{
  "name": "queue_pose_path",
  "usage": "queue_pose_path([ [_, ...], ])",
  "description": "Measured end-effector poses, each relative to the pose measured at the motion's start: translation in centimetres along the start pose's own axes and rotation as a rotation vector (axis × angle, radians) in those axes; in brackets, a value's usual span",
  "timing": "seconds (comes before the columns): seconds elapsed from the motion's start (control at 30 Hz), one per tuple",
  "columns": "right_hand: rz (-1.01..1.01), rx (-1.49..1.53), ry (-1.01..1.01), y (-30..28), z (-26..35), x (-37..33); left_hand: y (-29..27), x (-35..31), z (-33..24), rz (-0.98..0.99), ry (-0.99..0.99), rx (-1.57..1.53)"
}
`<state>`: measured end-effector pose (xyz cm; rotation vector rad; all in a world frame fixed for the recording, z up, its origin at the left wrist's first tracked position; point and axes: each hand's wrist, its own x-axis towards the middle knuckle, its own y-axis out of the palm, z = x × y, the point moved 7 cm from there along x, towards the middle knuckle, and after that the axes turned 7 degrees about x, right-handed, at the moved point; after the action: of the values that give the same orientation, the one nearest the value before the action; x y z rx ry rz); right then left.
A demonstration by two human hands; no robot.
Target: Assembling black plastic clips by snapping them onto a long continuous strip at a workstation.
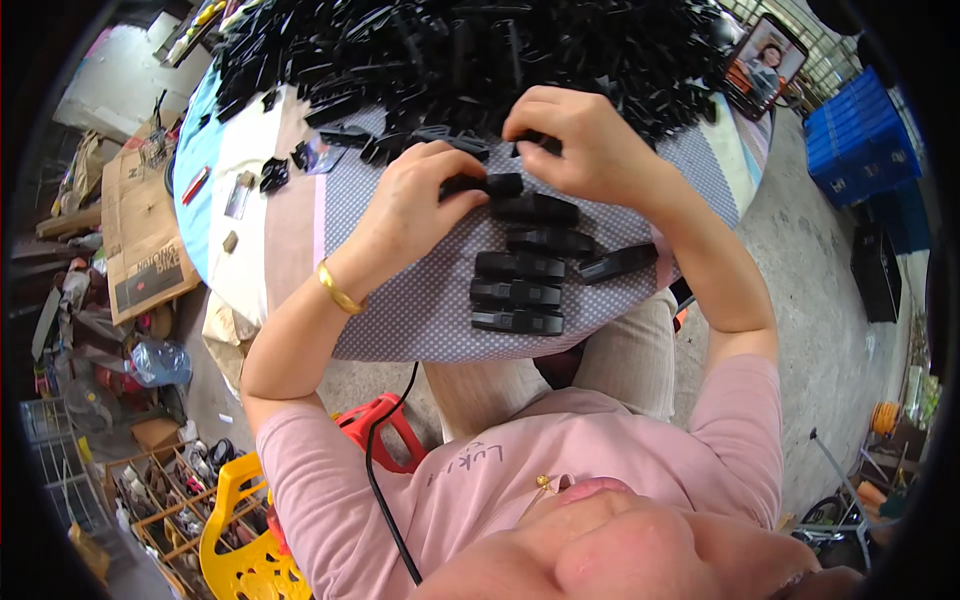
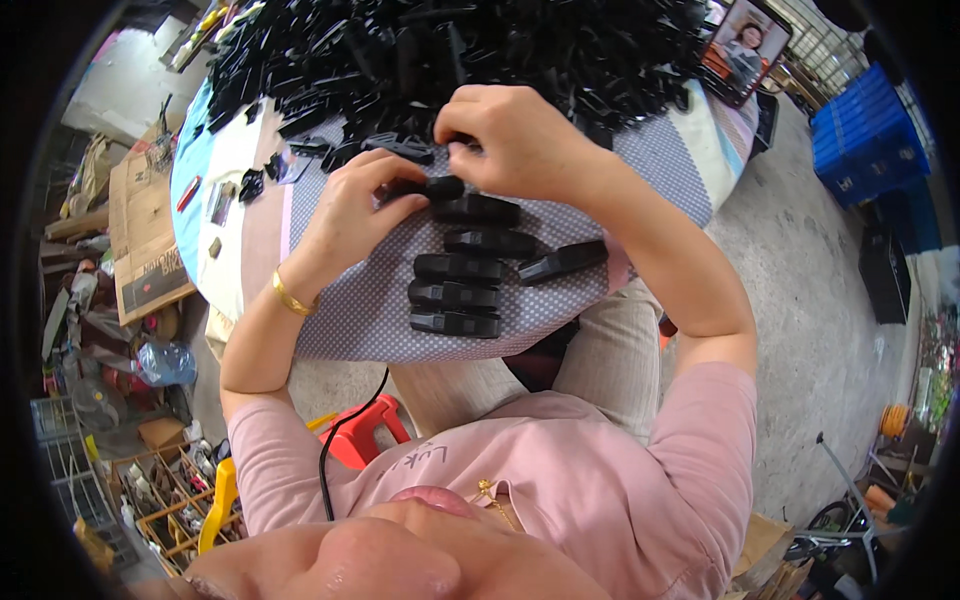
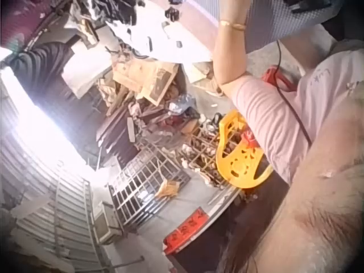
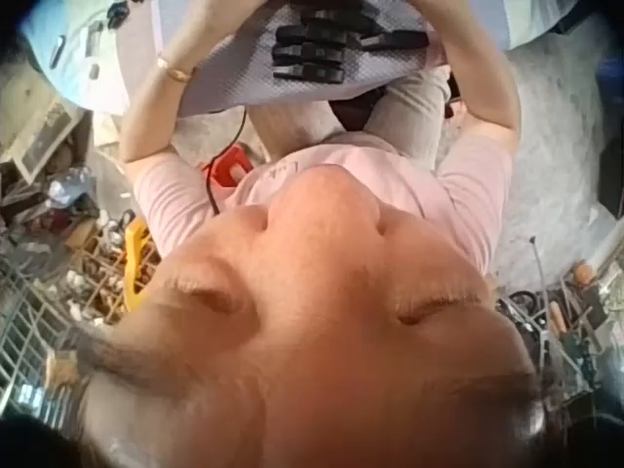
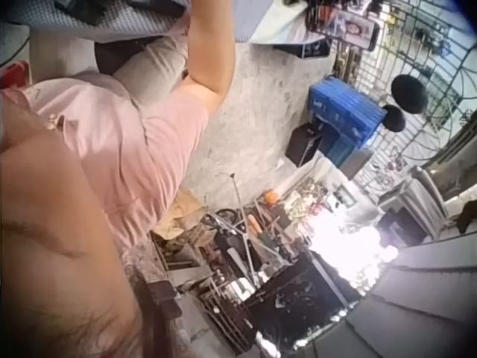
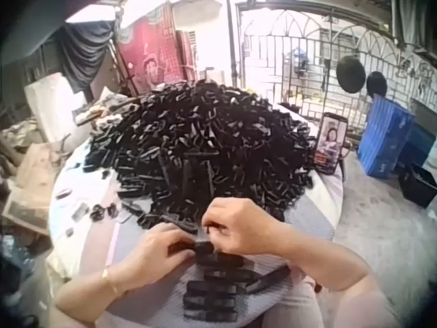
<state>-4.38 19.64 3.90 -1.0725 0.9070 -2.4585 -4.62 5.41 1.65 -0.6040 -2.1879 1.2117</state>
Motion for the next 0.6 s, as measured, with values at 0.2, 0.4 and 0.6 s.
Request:
queue_pose_path([
  [0.2,0.224,0.051,-0.017,1.1,-0.4,-0.4,0.1,-0.2,0.2,-0.020,-0.047,0.006],
  [0.4,0.164,0.186,0.129,2.6,-0.7,0.1,0.4,-0.3,0.6,-0.012,-0.088,-0.067],
  [0.6,0.241,-0.043,0.188,2.9,-1.5,-0.7,-0.1,-0.2,1.0,0.009,-0.181,-0.114],
])
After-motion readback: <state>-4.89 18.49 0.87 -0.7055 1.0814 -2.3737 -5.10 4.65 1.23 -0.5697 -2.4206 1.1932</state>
